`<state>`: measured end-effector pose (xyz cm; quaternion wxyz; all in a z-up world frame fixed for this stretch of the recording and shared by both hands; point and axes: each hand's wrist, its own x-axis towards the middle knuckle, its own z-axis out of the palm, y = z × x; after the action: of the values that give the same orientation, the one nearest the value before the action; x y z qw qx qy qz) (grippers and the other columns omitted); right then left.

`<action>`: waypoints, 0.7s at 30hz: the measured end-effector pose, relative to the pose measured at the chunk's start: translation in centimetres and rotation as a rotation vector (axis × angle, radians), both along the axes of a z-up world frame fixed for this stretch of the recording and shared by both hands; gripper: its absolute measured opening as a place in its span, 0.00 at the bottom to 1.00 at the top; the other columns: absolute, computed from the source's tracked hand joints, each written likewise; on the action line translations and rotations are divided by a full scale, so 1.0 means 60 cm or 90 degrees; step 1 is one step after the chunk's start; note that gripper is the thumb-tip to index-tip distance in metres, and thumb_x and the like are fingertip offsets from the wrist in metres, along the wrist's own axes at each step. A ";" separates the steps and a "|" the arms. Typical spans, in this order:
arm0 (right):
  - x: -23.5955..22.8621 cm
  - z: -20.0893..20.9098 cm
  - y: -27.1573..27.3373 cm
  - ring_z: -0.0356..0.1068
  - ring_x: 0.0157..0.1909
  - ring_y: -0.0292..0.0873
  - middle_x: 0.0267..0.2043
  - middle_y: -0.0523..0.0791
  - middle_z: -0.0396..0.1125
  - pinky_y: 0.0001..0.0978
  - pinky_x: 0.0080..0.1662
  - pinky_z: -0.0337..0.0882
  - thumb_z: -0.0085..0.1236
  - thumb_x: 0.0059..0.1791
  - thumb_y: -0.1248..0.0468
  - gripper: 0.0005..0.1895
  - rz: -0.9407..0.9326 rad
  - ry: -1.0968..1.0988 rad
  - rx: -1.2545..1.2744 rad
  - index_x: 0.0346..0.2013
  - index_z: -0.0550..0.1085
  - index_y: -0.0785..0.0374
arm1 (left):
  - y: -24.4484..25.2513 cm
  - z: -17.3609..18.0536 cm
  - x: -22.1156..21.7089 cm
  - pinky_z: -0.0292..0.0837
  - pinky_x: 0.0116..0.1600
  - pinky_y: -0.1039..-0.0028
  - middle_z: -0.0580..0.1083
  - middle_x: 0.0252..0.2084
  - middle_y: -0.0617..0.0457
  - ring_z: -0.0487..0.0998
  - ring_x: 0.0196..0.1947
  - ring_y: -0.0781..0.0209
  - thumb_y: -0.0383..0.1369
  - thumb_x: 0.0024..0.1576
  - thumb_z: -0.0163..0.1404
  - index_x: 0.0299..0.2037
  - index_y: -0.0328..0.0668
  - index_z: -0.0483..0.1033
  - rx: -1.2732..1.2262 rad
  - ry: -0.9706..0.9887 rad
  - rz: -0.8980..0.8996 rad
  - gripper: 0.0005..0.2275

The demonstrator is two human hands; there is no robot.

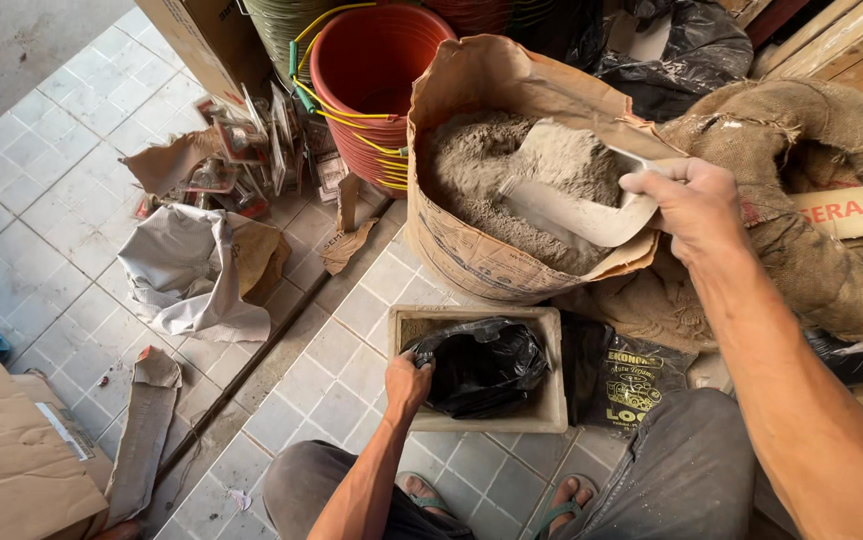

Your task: The person uses a plastic scoop to transfer powdered material from a large open bag into several smaller black plastic bags, which they then tie shut.

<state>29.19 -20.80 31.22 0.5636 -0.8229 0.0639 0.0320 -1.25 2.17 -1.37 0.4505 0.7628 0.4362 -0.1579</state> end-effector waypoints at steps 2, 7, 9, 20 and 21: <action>-0.028 0.056 0.007 0.74 0.31 0.33 0.32 0.40 0.74 0.22 0.33 0.77 0.72 0.44 0.68 0.12 -0.010 0.109 0.058 0.31 0.73 0.53 | -0.007 0.006 -0.002 0.73 0.46 0.56 0.82 0.35 0.40 0.83 0.41 0.38 0.46 0.53 0.56 0.36 0.45 0.82 0.019 -0.047 0.019 0.14; -0.054 0.097 -0.016 0.76 0.34 0.33 0.33 0.41 0.75 0.21 0.39 0.82 0.72 0.46 0.70 0.13 0.007 0.057 0.149 0.30 0.73 0.53 | -0.016 0.027 -0.008 0.71 0.42 0.62 0.78 0.28 0.51 0.77 0.32 0.55 0.43 0.56 0.56 0.32 0.45 0.77 -0.036 -0.084 0.050 0.11; -0.075 0.116 -0.023 0.75 0.32 0.33 0.31 0.41 0.74 0.21 0.38 0.81 0.72 0.47 0.71 0.14 0.030 0.030 0.160 0.28 0.73 0.54 | -0.021 0.030 -0.007 0.70 0.42 0.62 0.78 0.29 0.51 0.77 0.33 0.55 0.42 0.57 0.55 0.33 0.45 0.77 -0.045 -0.085 0.052 0.10; -0.295 0.047 -0.053 0.75 0.31 0.44 0.31 0.56 0.75 0.37 0.39 0.79 0.74 0.43 0.69 0.16 0.141 0.147 0.230 0.38 0.74 0.70 | -0.039 0.063 -0.016 0.73 0.51 0.49 0.79 0.36 0.33 0.80 0.43 0.39 0.42 0.59 0.58 0.44 0.35 0.82 -0.116 -0.149 0.156 0.15; -0.310 0.023 -0.057 0.75 0.31 0.44 0.31 0.56 0.75 0.37 0.39 0.79 0.74 0.43 0.69 0.16 0.140 0.150 0.230 0.38 0.74 0.70 | -0.036 0.067 -0.011 0.73 0.51 0.49 0.79 0.36 0.33 0.80 0.43 0.39 0.42 0.59 0.58 0.44 0.35 0.82 -0.115 -0.146 0.156 0.15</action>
<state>10.57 -24.24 32.62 0.6837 -0.7011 0.0323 0.1998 -1.93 0.00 2.63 0.5801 0.6732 0.4556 -0.0524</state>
